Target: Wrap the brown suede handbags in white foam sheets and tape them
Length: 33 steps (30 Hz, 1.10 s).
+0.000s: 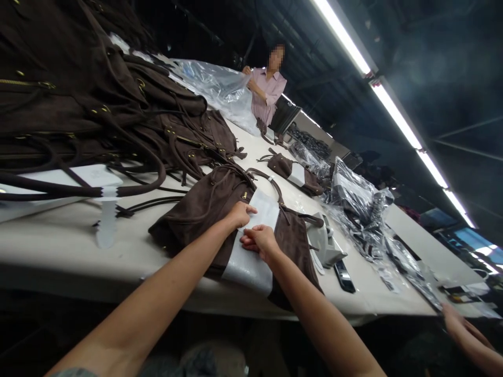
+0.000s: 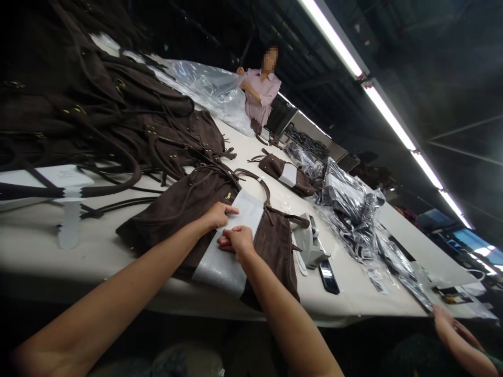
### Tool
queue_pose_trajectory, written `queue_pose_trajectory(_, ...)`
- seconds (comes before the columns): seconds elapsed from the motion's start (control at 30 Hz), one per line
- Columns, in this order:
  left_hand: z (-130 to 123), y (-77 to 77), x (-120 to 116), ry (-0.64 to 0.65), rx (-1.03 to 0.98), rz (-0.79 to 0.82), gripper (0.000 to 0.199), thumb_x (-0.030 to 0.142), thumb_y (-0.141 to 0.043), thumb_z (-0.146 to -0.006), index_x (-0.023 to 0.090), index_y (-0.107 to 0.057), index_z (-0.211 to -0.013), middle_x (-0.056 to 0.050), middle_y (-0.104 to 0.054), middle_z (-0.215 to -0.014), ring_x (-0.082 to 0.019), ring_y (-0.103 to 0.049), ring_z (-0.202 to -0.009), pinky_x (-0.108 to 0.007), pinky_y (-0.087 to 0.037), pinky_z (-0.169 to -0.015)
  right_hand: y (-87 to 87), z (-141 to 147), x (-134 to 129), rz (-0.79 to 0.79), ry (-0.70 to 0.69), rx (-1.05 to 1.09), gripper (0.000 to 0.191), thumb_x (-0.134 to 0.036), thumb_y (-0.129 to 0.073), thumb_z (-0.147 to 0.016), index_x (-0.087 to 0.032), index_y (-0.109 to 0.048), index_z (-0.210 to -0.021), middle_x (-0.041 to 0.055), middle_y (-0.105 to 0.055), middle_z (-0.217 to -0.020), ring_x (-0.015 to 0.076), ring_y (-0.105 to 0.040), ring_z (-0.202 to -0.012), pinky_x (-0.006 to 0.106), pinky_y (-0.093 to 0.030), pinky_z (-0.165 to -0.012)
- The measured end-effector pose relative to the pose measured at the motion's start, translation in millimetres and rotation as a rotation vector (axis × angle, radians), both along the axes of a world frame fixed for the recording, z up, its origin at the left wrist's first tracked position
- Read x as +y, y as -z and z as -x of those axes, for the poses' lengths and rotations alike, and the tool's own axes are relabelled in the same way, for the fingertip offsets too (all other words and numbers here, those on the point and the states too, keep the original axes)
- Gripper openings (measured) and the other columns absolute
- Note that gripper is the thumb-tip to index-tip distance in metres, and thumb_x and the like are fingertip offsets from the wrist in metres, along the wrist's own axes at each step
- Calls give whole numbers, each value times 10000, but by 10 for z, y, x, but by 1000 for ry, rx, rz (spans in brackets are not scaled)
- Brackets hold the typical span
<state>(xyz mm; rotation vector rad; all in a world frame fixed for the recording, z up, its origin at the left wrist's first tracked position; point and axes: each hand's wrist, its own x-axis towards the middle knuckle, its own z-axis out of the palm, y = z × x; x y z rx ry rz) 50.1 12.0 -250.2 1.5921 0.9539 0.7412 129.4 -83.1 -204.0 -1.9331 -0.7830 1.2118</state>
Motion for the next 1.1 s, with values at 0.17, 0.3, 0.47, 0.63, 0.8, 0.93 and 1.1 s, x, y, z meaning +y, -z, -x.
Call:
queue_pose_trajectory(0.17, 21, 8, 12, 27, 35, -35, 332, 367, -632, -892, 141, -620, -1135, -96, -615, -1227, -232, -586, -1144, -476, -497, -1002, -7, -124, 36, 96, -136, -66, 302, -211, -727, -835, -188, -458, -699, -22, -573, -418, 105, -497, -295, 180, -449, -349)
queue_pose_trajectory(0.3, 50, -25, -33, 64, 111, -115, 337, 348, -655, -877, 142, -619, -1141, -98, -606, -1251, -238, -579, -1161, -484, -491, -1013, -6, -177, -40, 100, -220, -109, 340, -199, -723, -826, -200, -433, -649, -27, -539, -368, 104, -470, -278, 154, -356, -313)
queue_pose_trajectory(0.47, 39, -24, -148, -15, 200, -268, 323, 337, -664, -872, 138, -629, -1124, -101, -610, -1264, -239, -574, -1185, -501, -467, -1047, -116, -185, -348, 116, -419, -133, 319, -173, -741, -755, -203, -437, -665, -51, -503, -342, 102, -429, -266, 149, -298, -316)
queue_pose_trajectory(0.63, 31, -16, -198, -173, 211, -450, 228, 267, -622, -900, 121, -645, -1074, -93, -658, -1172, -223, -607, -1144, -497, -474, -1044, -442, -545, -933, -291, -419, -130, 310, -436, -717, -723, -182, -549, -777, 20, -648, -571, 154, -589, -466, 247, -469, -491)
queue_pose_trajectory(0.8, 155, -185, -412, -285, 145, -624, 357, 112, -391, -917, 135, -656, -1154, -114, -658, -1236, -202, -598, -1199, -417, -435, -1122, -325, -1600, -1429, -391, 89, -801, 417, -550, -561, -777, -207, -640, -1001, 102, -697, -955, 259, -677, -883, 348, -511, -792)
queue_pose_trajectory(0.93, 307, -250, -1008, -191, 124, -717, 355, 324, -426, -953, 224, -652, -1208, -46, -652, -1279, -186, -565, -1255, -366, -440, -1132, 80, -2087, -1606, -134, -15, -413, 674, -729, -559, -729, -174, -641, -1100, 89, -675, -861, 268, -668, -817, 338, -530, -642)
queue_pose_trajectory(1.1, 282, -246, -1703, 177, 511, -759, 932, 516, -771, -711, 186, -363, -1482, -132, -346, -1543, -308, -286, -1455, -510, -295, -1201, 101, -1913, -1564, -142, -38, 74, 644, -731, -669, -704, -177, -647, -1032, 77, -696, -898, 249, -676, -873, 310, -551, -666)
